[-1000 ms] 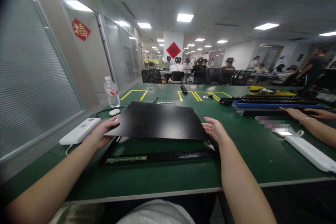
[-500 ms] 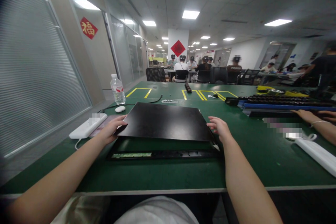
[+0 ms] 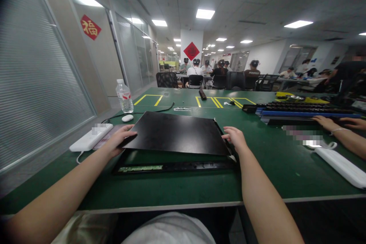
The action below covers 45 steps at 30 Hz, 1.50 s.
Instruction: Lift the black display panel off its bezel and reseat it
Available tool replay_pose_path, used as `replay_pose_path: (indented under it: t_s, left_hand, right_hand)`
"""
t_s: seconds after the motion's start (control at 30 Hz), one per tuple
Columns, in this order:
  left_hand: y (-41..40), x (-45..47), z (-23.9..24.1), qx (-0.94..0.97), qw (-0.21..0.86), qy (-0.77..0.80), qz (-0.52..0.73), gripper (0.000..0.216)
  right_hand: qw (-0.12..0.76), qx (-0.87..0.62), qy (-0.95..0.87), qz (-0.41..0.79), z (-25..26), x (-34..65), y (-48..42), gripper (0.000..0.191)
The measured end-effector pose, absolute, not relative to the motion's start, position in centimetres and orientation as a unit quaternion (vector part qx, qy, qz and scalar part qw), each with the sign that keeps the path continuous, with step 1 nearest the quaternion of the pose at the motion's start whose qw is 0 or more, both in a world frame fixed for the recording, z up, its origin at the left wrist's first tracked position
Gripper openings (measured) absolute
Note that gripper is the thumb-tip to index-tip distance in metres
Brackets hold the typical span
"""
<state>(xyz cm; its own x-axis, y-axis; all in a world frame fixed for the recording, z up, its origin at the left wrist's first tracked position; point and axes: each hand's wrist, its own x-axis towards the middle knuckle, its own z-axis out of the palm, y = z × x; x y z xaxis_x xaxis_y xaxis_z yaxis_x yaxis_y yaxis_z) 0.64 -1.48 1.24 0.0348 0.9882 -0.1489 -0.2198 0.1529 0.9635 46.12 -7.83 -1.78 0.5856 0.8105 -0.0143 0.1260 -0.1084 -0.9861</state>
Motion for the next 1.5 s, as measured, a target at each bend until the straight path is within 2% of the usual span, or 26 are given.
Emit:
replay_pose_path:
  t_s: [0.27, 0.8, 1.23, 1.5]
  left_hand:
    - [-1.5, 0.6, 1.0, 0.418, 0.574, 0.489, 0.507, 0.047]
    - [-1.1, 0.3, 1.0, 0.418, 0.564, 0.517, 0.49, 0.045]
    - [-0.6, 0.2, -0.6, 0.456, 0.54, 0.51, 0.49, 0.042]
    - [-0.5, 0.0, -0.5, 0.5, 0.512, 0.522, 0.465, 0.044]
  right_hand:
    - [0.561, -0.691, -0.38, 0.252, -2.6, 46.6, -7.5, 0.016]
    - [0.537, -0.704, -0.386, 0.258, -2.3, 46.2, -7.4, 0.011]
    - [0.517, -0.722, -0.407, 0.216, -2.5, 46.7, -7.7, 0.018]
    - [0.459, -0.761, -0.432, 0.153, -3.1, 47.5, -7.3, 0.035]
